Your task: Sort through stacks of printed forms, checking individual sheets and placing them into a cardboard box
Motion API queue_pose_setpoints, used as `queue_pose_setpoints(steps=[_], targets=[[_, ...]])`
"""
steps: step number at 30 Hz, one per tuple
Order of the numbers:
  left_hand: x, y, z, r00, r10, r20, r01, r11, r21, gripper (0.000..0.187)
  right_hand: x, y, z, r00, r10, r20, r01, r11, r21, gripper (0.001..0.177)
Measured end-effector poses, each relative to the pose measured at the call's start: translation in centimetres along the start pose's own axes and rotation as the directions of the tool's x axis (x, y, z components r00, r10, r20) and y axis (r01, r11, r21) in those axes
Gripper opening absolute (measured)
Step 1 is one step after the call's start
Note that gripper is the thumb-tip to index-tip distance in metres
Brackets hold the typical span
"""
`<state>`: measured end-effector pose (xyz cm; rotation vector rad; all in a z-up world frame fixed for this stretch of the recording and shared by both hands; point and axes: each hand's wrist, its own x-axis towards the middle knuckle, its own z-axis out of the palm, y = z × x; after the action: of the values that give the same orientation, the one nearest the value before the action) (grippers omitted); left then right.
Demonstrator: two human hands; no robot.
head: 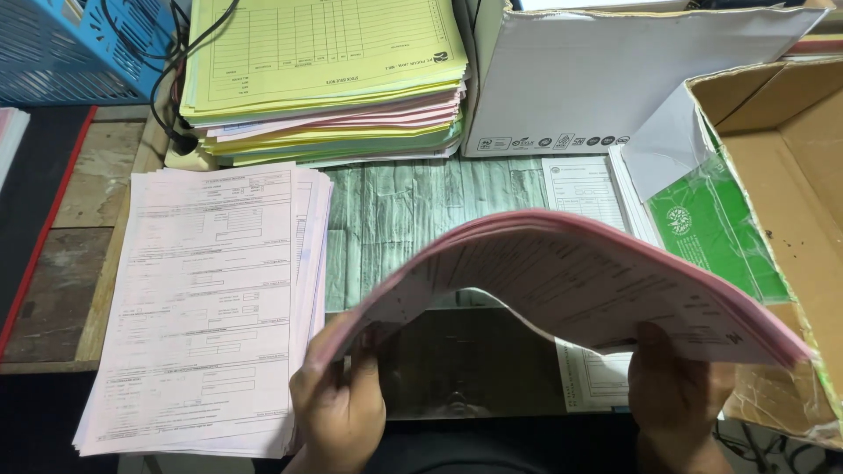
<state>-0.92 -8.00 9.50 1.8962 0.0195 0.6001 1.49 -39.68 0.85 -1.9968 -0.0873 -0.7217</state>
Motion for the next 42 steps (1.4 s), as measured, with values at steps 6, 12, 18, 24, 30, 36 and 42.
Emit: queue_pose_setpoints(steps=[6, 12, 18, 24, 30, 36, 42], targets=[[-0.8, -1.9, 1.1, 0.982, -0.176, -0.062, 0.181, 0.979, 0.091, 0.035, 0.8, -2.7, 1.8, 0.951, 0.252, 0.18, -0.251, 0.968, -0.031, 0.024], [-2.1, -1.3, -1.2, 0.994, -0.024, 0.107, 0.029, 0.999, -0.044, 0.024, 0.9, -3.5, -0.1, 0.832, 0.554, 0.018, -0.553, 0.827, 0.103, 0.06], [-1.0, 0.8, -2.5, 0.802, -0.597, -0.022, 0.593, 0.791, 0.152, 0.06, 2.0, 2.0, -2.1, 0.844, 0.477, 0.243, -0.529, 0.816, 0.235, 0.046], [0.5, -2.2, -0.5, 0.696, -0.599, 0.396, 0.659, 0.752, -0.02, 0.069, 3.3, -5.4, 0.3, 0.676, 0.565, 0.474, -0.644, 0.765, 0.006, 0.071], [-0.5, -3.0, -0.6, 0.704, -0.62, 0.347, 0.671, 0.74, -0.04, 0.075, 2.4, -4.7, 0.3, 0.736, 0.122, 0.665, -0.507, 0.751, 0.423, 0.062], [-1.3, -3.6, -0.9, 0.828, 0.173, 0.533, -0.01, 0.956, -0.295, 0.077, 2.2, -6.5, 1.6, 0.695, 0.474, 0.54, -0.623, 0.772, 0.125, 0.078], [-1.0, -3.3, -0.7, 0.719, -0.541, 0.436, 0.367, 0.829, 0.423, 0.066, 3.9, -6.3, 2.3, 0.701, 0.521, 0.487, -0.659, 0.734, 0.163, 0.077]])
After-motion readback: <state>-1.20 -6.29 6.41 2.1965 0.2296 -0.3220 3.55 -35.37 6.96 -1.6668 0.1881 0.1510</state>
